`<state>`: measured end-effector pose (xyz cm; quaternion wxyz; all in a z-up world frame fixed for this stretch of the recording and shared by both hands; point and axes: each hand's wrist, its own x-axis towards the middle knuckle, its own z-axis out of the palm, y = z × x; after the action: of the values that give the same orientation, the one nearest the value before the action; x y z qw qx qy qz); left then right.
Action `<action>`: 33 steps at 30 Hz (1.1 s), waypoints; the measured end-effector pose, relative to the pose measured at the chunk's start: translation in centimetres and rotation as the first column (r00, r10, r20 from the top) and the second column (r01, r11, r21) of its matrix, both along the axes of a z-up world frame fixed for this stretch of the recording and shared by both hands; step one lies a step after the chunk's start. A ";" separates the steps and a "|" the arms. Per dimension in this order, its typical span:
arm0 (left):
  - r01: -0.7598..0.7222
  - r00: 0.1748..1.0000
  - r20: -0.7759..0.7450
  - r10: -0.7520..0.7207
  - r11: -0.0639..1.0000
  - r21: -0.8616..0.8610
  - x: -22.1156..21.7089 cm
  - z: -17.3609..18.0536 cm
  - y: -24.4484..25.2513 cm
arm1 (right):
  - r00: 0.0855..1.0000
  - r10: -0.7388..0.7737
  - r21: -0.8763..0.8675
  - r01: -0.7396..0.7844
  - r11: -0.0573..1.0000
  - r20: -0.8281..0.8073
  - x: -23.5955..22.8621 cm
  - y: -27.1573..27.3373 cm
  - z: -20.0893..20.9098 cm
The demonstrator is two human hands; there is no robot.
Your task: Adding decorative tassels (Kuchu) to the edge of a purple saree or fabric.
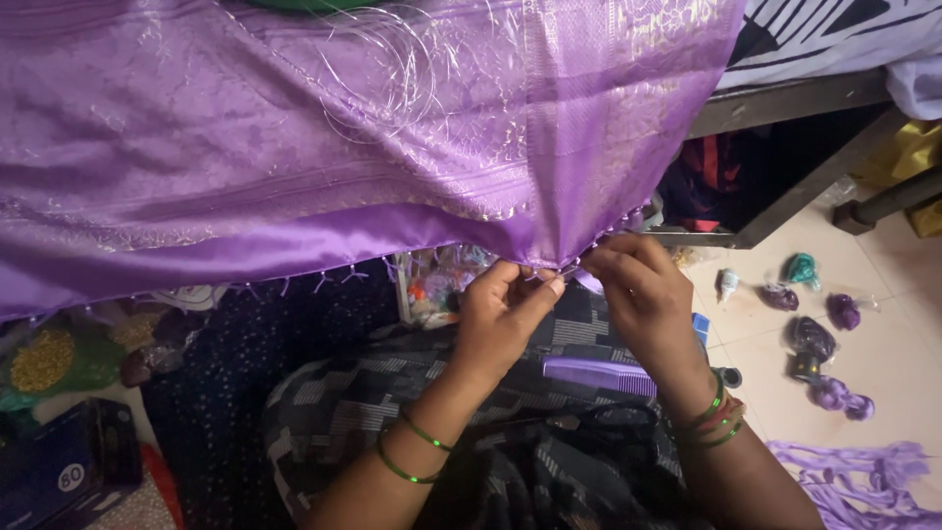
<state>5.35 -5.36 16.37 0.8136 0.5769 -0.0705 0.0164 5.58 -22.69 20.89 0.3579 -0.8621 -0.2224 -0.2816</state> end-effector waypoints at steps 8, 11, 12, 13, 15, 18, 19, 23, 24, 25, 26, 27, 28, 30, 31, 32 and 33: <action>-0.009 1.000 0.006 0.009 1.000 0.020 0.0 -0.1 0.0 | 0.999 -0.037 -0.010 0.037 0.999 -0.030 0.1 0.0 0.0; -0.017 1.000 0.017 0.016 1.000 0.014 0.0 -0.3 0.0 | 1.000 -0.030 -0.014 0.030 0.999 -0.001 0.1 -0.1 -0.2; -0.021 1.000 0.019 0.020 1.000 0.023 0.0 -0.3 0.0 | 1.000 -0.021 -0.008 0.021 1.000 0.005 0.1 -0.2 -0.3; -0.019 1.000 0.018 0.019 1.000 0.022 0.0 -0.3 -0.1 | 1.000 -0.022 -0.008 0.022 1.000 0.004 0.1 -0.2 -0.2; -0.031 1.000 0.005 0.031 0.999 0.019 0.1 -0.1 -0.1 | 1.000 -0.010 -0.012 0.010 1.000 -0.003 0.0 -0.2 0.1; -0.036 0.999 0.030 0.035 0.998 0.049 0.0 0.0 0.0 | 0.999 -0.044 -0.049 0.044 0.998 0.007 0.0 0.1 0.3; -0.038 0.999 0.030 0.036 0.998 0.049 0.0 0.0 0.0 | 0.999 -0.042 -0.049 0.043 0.998 0.006 0.0 0.1 0.3; -0.026 0.999 0.024 0.025 0.999 0.034 0.0 -0.2 -0.1 | 1.000 -0.019 -0.027 0.019 0.999 0.012 0.0 0.0 0.1; -0.024 1.000 0.020 0.024 1.000 0.019 0.0 -0.3 -0.1 | 1.000 -0.005 -0.004 0.005 1.000 0.008 0.0 0.0 0.0; -0.025 1.000 0.020 0.024 1.000 0.019 0.0 -0.2 -0.1 | 1.000 -0.005 -0.005 0.005 1.000 0.007 -0.1 0.2 0.1; -0.026 1.000 0.008 0.025 0.999 0.044 -0.1 -0.1 -0.1 | 1.000 -0.014 -0.009 0.014 1.000 -0.003 -0.3 0.3 0.2; -0.026 1.000 -0.004 0.027 0.997 0.069 -0.1 0.0 -0.1 | 1.000 -0.023 -0.013 0.023 1.000 -0.013 -0.4 0.4 0.3; -0.027 1.000 -0.004 0.027 0.997 0.069 -0.1 -0.1 -0.1 | 1.000 -0.023 -0.014 0.023 1.000 -0.014 -0.5 0.6 0.3; -0.032 0.999 0.023 0.031 0.998 0.047 0.0 -0.2 -0.2 | 0.998 -0.067 -0.047 0.067 0.997 0.009 -0.8 0.8 0.4; -0.033 0.999 0.024 0.032 0.998 0.047 0.0 -0.3 -0.1 | 0.998 -0.066 -0.047 0.066 0.997 0.010 -0.8 0.9 0.4; -0.029 0.999 0.033 0.028 0.998 0.050 -0.1 -0.3 -0.1 | 0.998 -0.038 -0.076 0.041 0.996 0.041 -0.9 1.0 0.5; -0.026 0.999 0.041 0.024 0.998 0.053 -0.1 -0.3 -0.1 | 0.997 -0.010 -0.106 0.017 0.994 0.071 -1.1 1.1 0.5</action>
<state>5.22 -5.46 16.09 0.7959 0.5990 -0.0802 0.0363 4.51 -21.60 21.39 0.3015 -0.8710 -0.2435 -0.3019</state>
